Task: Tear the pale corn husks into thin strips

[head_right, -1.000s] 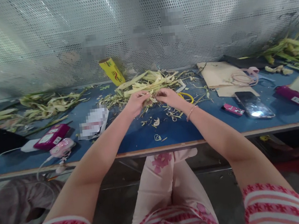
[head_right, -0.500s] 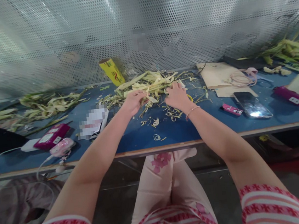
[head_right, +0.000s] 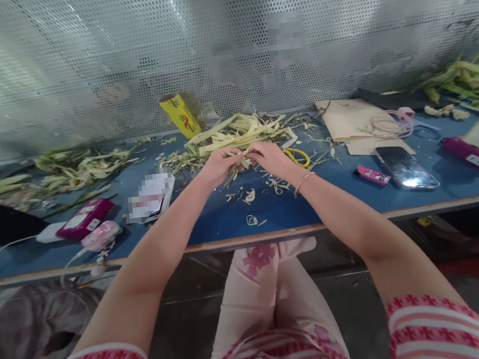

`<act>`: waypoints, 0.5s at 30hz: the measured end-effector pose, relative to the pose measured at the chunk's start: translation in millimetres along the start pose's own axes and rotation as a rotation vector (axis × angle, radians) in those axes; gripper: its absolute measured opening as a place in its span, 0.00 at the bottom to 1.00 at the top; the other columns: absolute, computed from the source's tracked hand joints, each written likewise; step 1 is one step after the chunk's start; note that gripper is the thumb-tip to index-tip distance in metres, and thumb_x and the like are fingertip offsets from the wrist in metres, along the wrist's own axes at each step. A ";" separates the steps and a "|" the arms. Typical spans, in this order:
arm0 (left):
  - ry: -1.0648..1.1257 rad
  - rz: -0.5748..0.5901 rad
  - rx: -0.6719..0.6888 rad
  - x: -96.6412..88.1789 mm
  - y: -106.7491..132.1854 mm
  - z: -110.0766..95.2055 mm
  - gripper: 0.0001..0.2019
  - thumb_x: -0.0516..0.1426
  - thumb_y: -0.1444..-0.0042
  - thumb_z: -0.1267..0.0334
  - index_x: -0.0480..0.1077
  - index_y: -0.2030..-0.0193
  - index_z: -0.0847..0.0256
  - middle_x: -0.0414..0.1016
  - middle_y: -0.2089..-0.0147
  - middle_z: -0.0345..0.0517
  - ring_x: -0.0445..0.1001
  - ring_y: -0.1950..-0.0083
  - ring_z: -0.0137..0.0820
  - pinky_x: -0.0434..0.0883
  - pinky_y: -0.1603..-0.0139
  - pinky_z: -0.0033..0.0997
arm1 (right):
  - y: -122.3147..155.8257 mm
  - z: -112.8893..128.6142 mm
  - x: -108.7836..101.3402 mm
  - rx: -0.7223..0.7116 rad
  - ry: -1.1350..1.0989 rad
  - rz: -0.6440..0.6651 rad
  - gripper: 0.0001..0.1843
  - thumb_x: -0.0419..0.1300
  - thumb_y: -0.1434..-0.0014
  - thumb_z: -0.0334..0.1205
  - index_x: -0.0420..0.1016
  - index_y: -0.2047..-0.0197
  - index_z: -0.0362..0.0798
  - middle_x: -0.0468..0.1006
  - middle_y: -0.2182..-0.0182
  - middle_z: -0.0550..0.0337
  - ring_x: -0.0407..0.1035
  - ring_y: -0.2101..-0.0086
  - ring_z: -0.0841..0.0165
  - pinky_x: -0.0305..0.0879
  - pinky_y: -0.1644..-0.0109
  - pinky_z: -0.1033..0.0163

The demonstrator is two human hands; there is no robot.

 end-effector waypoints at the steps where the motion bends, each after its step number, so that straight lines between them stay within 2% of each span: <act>1: -0.014 -0.009 0.004 -0.4 0.3 -0.6 0.09 0.67 0.53 0.71 0.70 0.75 0.64 0.71 0.79 0.36 0.69 0.77 0.20 0.70 0.69 0.25 | 0.1 0.8 -4.1 0.002 0.020 -0.025 0.07 0.56 0.38 0.35 0.74 0.66 0.48 0.78 0.72 0.59 0.72 0.67 0.65 0.65 0.59 0.60; 5: -0.093 -0.092 0.034 -6.8 -0.1 -1.3 0.07 0.65 0.51 0.72 0.70 0.75 0.64 0.73 0.78 0.38 0.72 0.75 0.21 0.71 0.67 0.24 | 1.1 0.2 -24.4 0.036 0.134 -0.167 0.06 0.57 0.39 0.34 0.72 0.69 0.48 0.75 0.74 0.60 0.68 0.71 0.66 0.63 0.61 0.60; 9: -0.237 -0.146 0.111 -10.5 -0.5 -2.8 0.06 0.64 0.51 0.71 0.71 0.74 0.63 0.74 0.79 0.38 0.71 0.76 0.23 0.69 0.69 0.24 | 5.4 0.4 -39.8 0.088 0.139 -0.321 0.05 0.56 0.38 0.35 0.70 0.67 0.49 0.74 0.75 0.61 0.66 0.73 0.67 0.64 0.62 0.59; 12: -0.342 -0.179 0.175 -9.7 2.0 -5.9 0.04 0.64 0.52 0.70 0.73 0.72 0.62 0.72 0.80 0.37 0.68 0.77 0.24 0.64 0.72 0.24 | 8.0 7.5 -37.6 0.083 0.149 -0.331 0.05 0.55 0.37 0.36 0.70 0.66 0.49 0.74 0.74 0.59 0.67 0.71 0.67 0.65 0.60 0.58; 15: -0.385 -0.226 0.211 -7.7 6.2 -10.0 0.02 0.63 0.53 0.70 0.73 0.73 0.61 0.72 0.79 0.37 0.68 0.76 0.25 0.62 0.72 0.26 | 8.6 16.6 -27.0 0.045 0.195 -0.268 0.06 0.54 0.37 0.35 0.71 0.65 0.50 0.75 0.72 0.58 0.67 0.70 0.66 0.65 0.58 0.58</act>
Point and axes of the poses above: each hand's wrist, its own y-axis away from the middle knuckle, its own x-axis out of the palm, z = x × y, the point moved 9 cm from there along -y, towards the middle knuckle
